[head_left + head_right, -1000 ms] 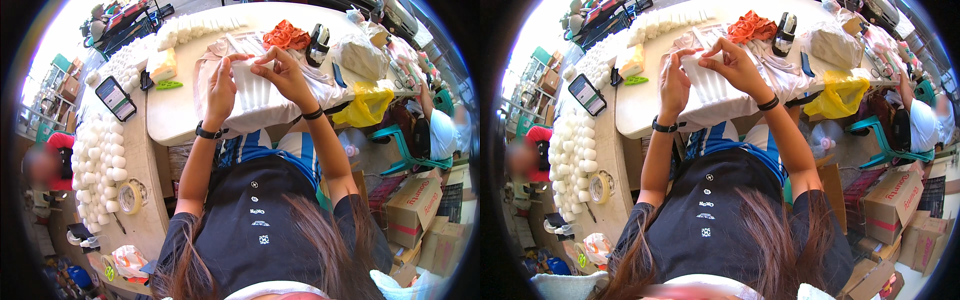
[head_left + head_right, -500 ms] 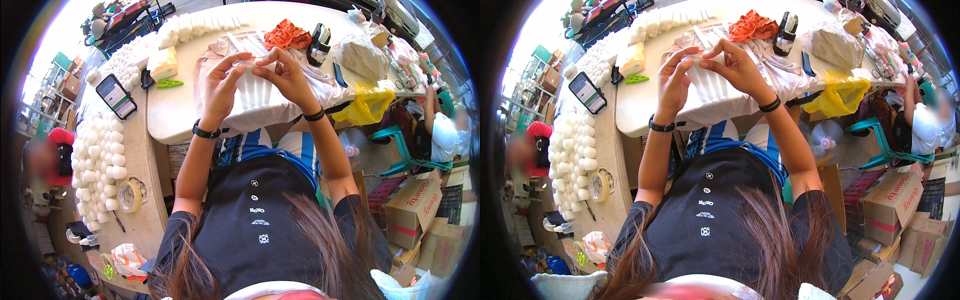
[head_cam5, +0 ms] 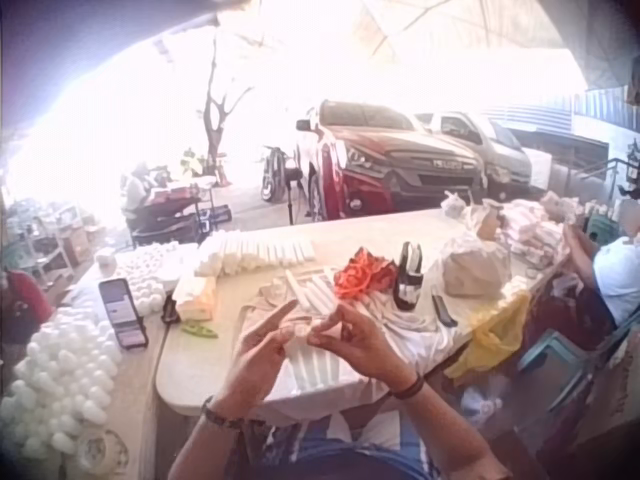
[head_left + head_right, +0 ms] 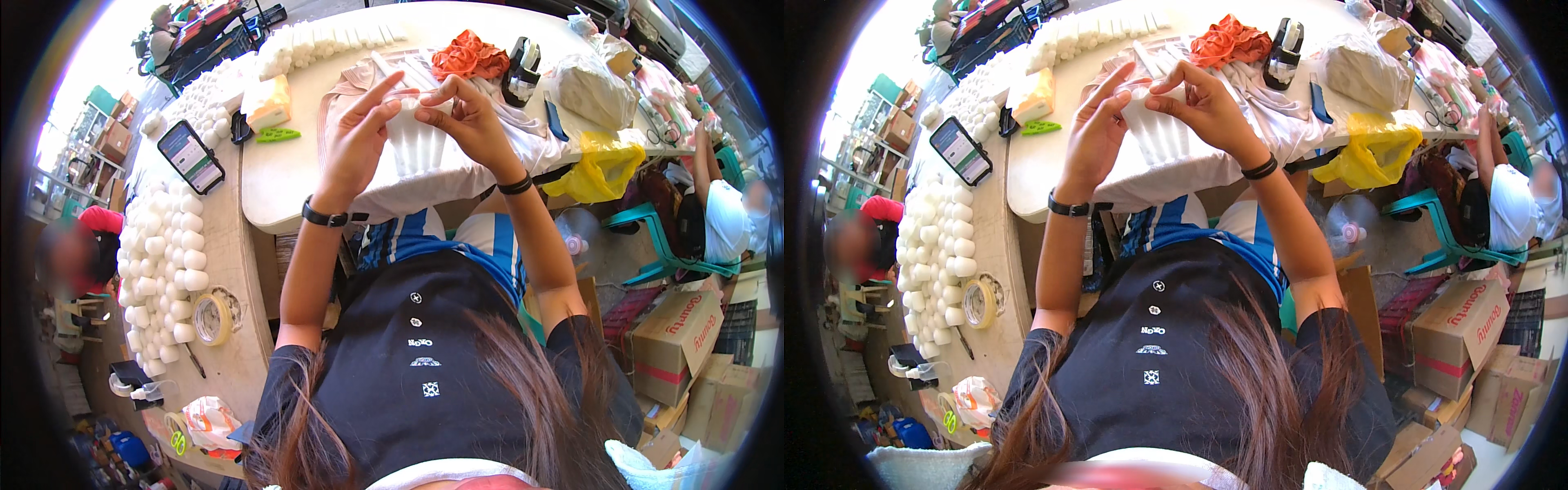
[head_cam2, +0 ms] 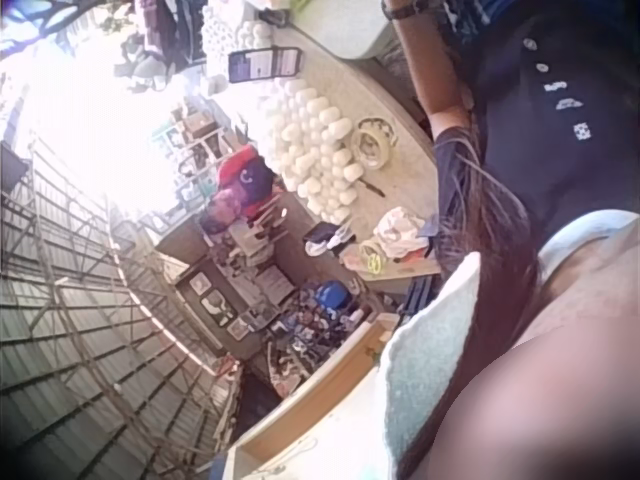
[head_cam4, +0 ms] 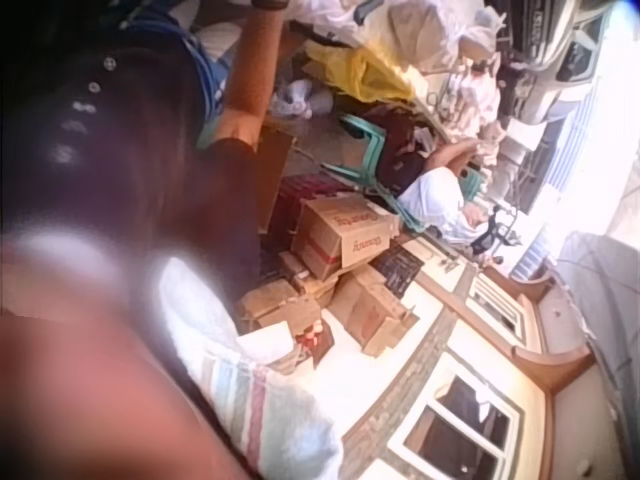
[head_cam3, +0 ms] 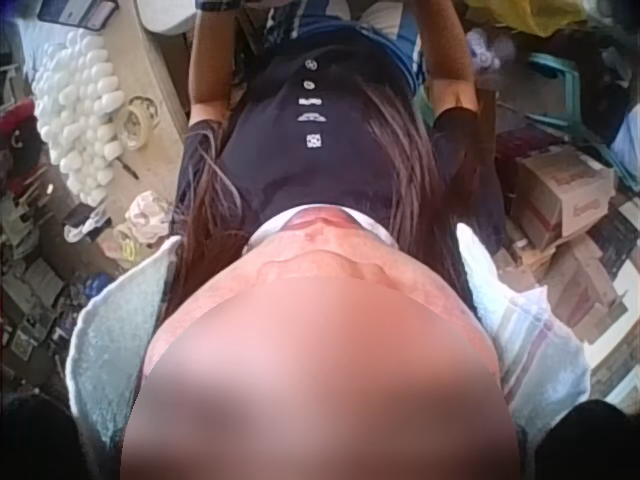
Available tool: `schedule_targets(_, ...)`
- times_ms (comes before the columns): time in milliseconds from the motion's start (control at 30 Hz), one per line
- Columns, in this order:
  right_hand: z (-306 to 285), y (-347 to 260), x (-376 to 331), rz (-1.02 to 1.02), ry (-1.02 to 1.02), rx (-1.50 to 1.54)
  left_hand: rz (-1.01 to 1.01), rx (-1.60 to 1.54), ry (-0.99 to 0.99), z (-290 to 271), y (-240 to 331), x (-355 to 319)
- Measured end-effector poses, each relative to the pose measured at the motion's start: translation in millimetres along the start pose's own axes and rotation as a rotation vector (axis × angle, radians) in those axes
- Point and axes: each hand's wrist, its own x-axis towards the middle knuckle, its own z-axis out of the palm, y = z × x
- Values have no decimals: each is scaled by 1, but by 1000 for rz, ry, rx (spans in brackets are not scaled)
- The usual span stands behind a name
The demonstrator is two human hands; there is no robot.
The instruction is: The person repeatedly picks up white foam cylinders, rolls them on a table, and arranges them in rows. They also handle a small orange fabric piece and a blue plastic tool, placing items on a light-colored cloth covering the table.
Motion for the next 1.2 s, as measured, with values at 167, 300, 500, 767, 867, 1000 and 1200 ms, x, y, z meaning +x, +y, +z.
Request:
schedule_targets(167,0,1,1,14,31,-112,485,281,155,5,-24,-4)
schedule_targets(300,1,4,0,5,41,-48,508,345,213,-2,-35,-5)
schedule_targets(500,0,9,1,5,28,-90,496,470,210,-6,-25,-8)
schedule_targets(767,0,2,-3,-25,5,-61,573,835,81,-5,14,-4)
schedule_targets(867,-1,2,-3,-20,2,-109,510,904,37,-8,25,-2)
schedule_targets(1000,-3,6,-2,-17,-1,-188,431,905,21,-10,30,2)
schedule_targets(1200,-4,4,-4,-14,-6,-264,20,506,10,-18,35,6)
